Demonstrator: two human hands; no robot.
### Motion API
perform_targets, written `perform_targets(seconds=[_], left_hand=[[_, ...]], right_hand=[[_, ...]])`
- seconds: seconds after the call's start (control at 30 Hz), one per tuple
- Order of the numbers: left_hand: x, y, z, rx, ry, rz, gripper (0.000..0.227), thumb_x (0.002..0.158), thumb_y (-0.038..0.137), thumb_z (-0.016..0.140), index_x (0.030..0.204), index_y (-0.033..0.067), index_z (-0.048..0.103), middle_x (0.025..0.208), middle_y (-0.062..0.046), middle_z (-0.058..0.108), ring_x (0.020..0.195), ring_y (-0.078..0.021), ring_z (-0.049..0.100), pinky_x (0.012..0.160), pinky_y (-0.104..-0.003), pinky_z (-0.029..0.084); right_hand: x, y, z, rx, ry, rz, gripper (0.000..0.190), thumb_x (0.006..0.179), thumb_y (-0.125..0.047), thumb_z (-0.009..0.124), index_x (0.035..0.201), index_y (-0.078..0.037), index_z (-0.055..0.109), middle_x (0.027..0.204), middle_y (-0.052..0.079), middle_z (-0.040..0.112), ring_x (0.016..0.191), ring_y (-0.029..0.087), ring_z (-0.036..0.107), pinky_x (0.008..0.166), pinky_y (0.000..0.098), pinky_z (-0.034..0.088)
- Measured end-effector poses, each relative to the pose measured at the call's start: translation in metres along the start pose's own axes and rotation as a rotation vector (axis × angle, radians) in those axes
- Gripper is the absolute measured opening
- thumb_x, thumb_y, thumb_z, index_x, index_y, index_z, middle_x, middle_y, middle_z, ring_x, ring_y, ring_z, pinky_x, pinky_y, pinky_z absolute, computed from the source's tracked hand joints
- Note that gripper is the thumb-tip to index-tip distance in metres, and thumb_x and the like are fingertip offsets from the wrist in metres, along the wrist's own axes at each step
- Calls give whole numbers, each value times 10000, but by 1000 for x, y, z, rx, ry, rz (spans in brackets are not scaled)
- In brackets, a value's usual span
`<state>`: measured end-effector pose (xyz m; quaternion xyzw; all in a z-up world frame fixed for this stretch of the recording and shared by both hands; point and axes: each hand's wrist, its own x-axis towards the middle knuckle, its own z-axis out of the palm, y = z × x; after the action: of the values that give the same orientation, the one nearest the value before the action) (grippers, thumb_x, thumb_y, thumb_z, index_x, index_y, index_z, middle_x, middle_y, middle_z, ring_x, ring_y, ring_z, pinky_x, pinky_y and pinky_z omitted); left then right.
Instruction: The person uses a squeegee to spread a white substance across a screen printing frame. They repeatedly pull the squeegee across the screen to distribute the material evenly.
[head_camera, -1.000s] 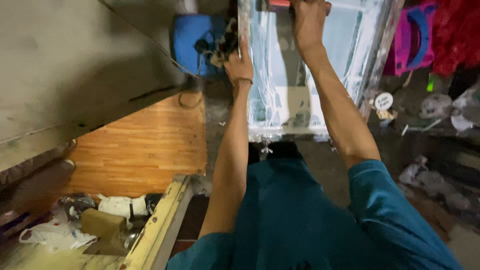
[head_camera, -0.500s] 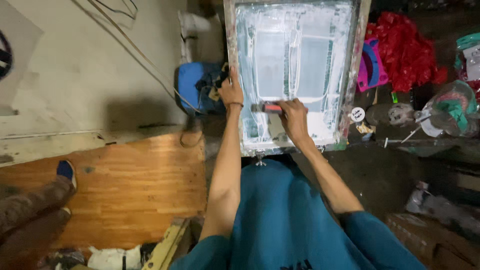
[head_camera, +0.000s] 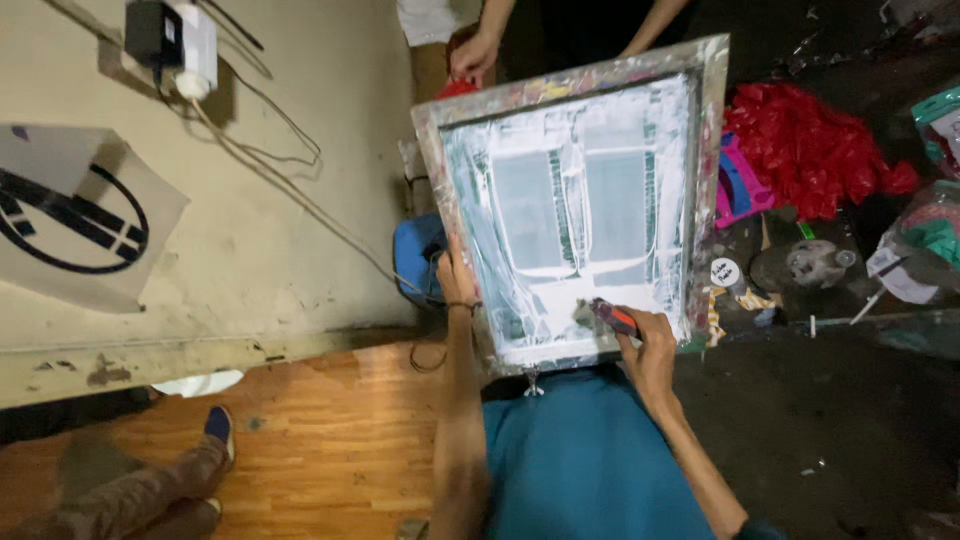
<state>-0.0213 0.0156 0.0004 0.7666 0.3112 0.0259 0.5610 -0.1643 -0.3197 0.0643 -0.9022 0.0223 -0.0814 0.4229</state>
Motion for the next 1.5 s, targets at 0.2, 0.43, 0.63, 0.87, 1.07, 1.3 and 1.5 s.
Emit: perform_targets(seconds=[0.2, 0.43, 0.63, 0.87, 1.07, 1.3, 1.5], left_hand=[[9, -9, 3, 31, 77, -13, 708, 1042, 684, 391, 1268, 109, 736, 1230, -174, 728, 1212, -400, 645, 1106, -519, 454], [41, -44, -6, 6, 48, 37, 776, 1082, 632, 381, 1132, -48, 751, 1176, -291, 699, 1202, -464, 617, 1082, -581, 399], [43, -48, 8, -13, 30, 129, 785, 1081, 620, 364, 1123, -63, 749, 1159, -284, 718, 1183, -410, 646, 1078, -536, 431], [78, -97, 13, 421, 60, 530, 466, 1150, 308, 271, 1560, 106, 362, 1034, -274, 712, 900, -402, 653, 819, -452, 441], [15, 12, 16, 22, 58, 232, 605, 986, 611, 293, 717, 128, 539, 608, -46, 449, 624, -199, 429, 691, -358, 367], [20, -8, 25, 1, 143, 197, 578, 934, 702, 362, 659, 194, 381, 599, 12, 326, 599, -138, 323, 618, -329, 260], [4, 9, 26, -51, 222, 537, 619, 1029, 627, 277, 659, 144, 386, 530, -49, 264, 514, -152, 242, 558, -385, 187]], right_hand=[[11, 9, -8, 25, -73, 91, 492, 743, 33, 811, 1200, -143, 761, 1058, 112, 761, 1007, 368, 657, 903, 466, 537], [27, 21, -30, 32, -154, 3, 493, 736, 55, 807, 1203, -88, 740, 1037, 174, 737, 985, 428, 639, 912, 511, 517], [26, 42, -44, -36, -175, -29, 455, 752, 101, 808, 1184, -22, 738, 1042, 213, 729, 982, 450, 644, 906, 520, 509], [25, 33, 3, -209, -499, -398, 432, 754, 21, 730, 1179, -51, 718, 1075, 165, 724, 950, 392, 608, 811, 489, 485], [30, -6, 52, -217, -492, -640, 189, 851, 79, 677, 1013, -12, 708, 858, 176, 647, 863, 347, 581, 708, 443, 452], [29, -18, 101, -366, -707, -597, 155, 896, -57, 585, 1024, -95, 663, 961, 114, 676, 948, 366, 637, 712, 491, 522], [32, -51, 86, -274, -552, -443, 412, 763, 5, 670, 1172, -28, 635, 1080, 223, 666, 902, 411, 540, 736, 508, 453]])
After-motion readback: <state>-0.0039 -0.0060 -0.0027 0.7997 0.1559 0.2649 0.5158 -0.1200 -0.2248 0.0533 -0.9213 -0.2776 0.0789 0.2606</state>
